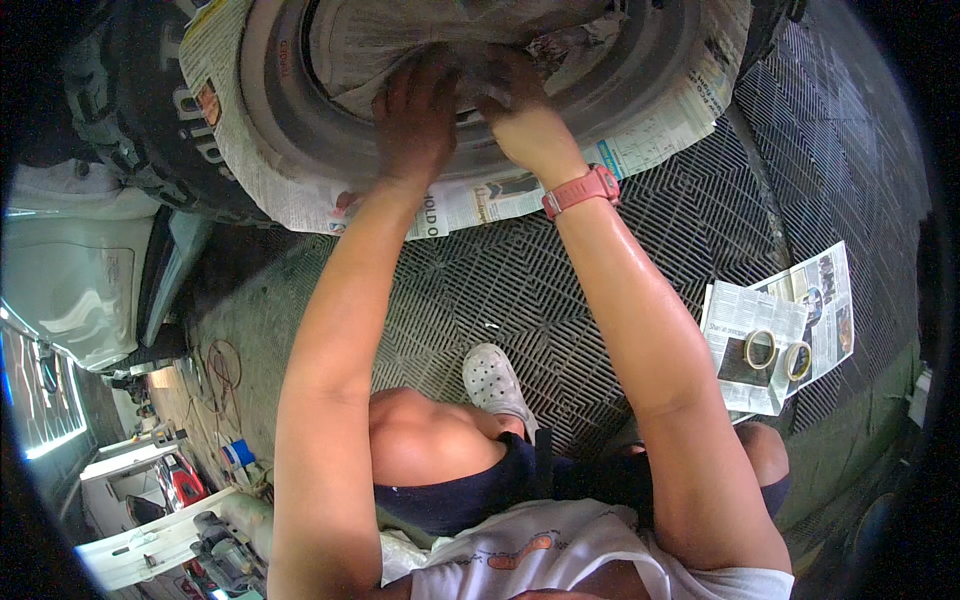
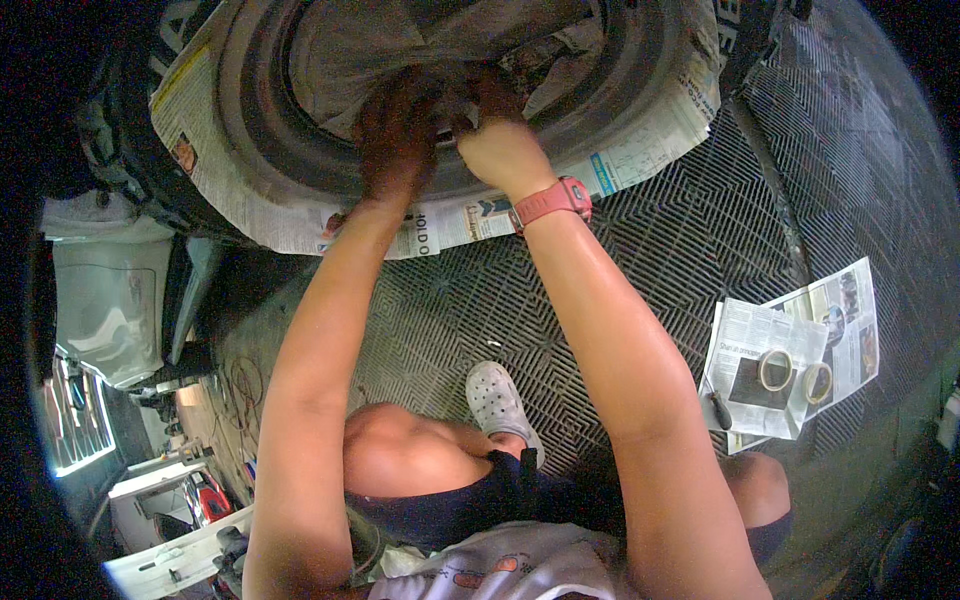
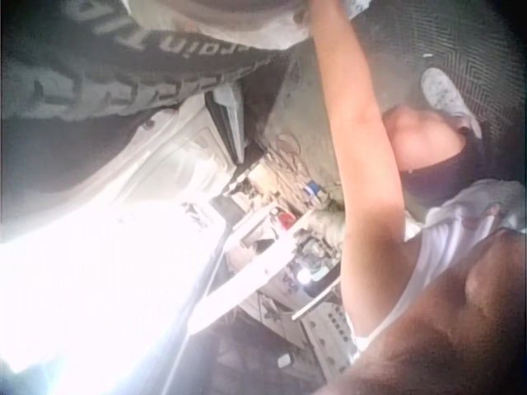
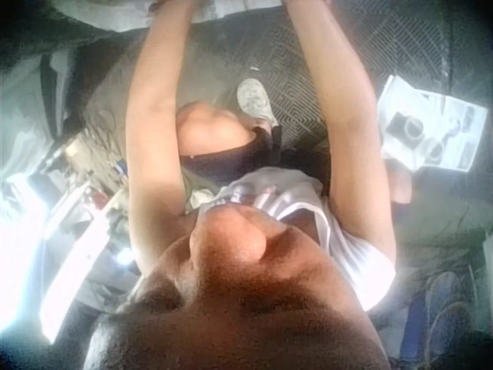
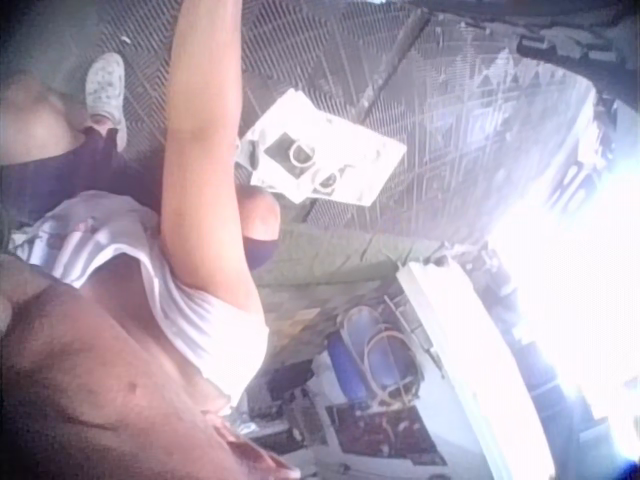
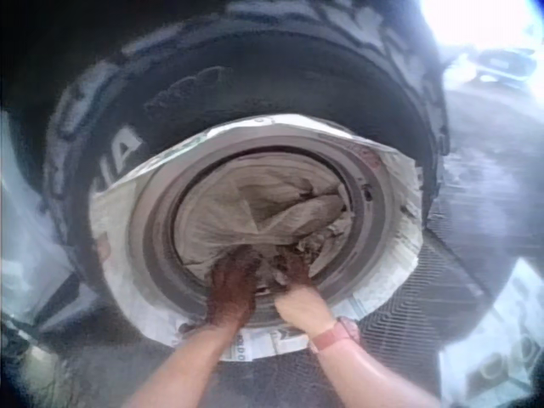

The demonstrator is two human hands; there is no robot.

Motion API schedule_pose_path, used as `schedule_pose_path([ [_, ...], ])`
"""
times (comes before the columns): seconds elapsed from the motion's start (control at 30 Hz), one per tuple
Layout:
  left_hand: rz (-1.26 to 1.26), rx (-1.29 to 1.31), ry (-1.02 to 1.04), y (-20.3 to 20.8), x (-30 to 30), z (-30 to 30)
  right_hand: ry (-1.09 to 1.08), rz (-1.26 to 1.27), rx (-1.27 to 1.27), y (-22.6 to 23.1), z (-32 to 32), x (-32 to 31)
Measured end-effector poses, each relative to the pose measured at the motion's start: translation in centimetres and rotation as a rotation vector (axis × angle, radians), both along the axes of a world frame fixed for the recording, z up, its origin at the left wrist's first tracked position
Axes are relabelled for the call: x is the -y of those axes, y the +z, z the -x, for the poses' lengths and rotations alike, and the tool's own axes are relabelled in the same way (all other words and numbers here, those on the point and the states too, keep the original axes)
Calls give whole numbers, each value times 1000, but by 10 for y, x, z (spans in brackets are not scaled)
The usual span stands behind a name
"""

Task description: The person is repairing a tire by applying newspaper and tape to the inner surface. They repeatedly place newspaper pieces inside the tire and secure them with tape, working methodically around the tire's interior.

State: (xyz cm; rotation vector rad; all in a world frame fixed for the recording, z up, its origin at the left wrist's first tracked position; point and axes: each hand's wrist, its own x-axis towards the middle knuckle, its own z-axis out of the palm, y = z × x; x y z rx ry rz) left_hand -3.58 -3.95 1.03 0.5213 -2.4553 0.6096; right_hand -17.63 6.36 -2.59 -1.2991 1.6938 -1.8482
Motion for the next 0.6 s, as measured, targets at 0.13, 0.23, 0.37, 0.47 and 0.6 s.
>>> schedule_pose_path([
  [0.13, -23, -2, 9, 7, -1, 14, -36, -16, -174, 4, 8, 6],
  [0.23, 7, 10, -4, 7, -2, 15, 13, -27, -294, 26, 16, -3],
  [0.37, -117, -48, -57, 15, -3, 22, -23, -69, -166, 30, 19, -21],
  [0.47, 13, 44, -21, 17, -3, 18, -165, -10, 170, 24, 20, -44],
  [0.6, -45, -20, 25, 11, -7, 23, -532, 68, -83, 6, 38, -51],
])
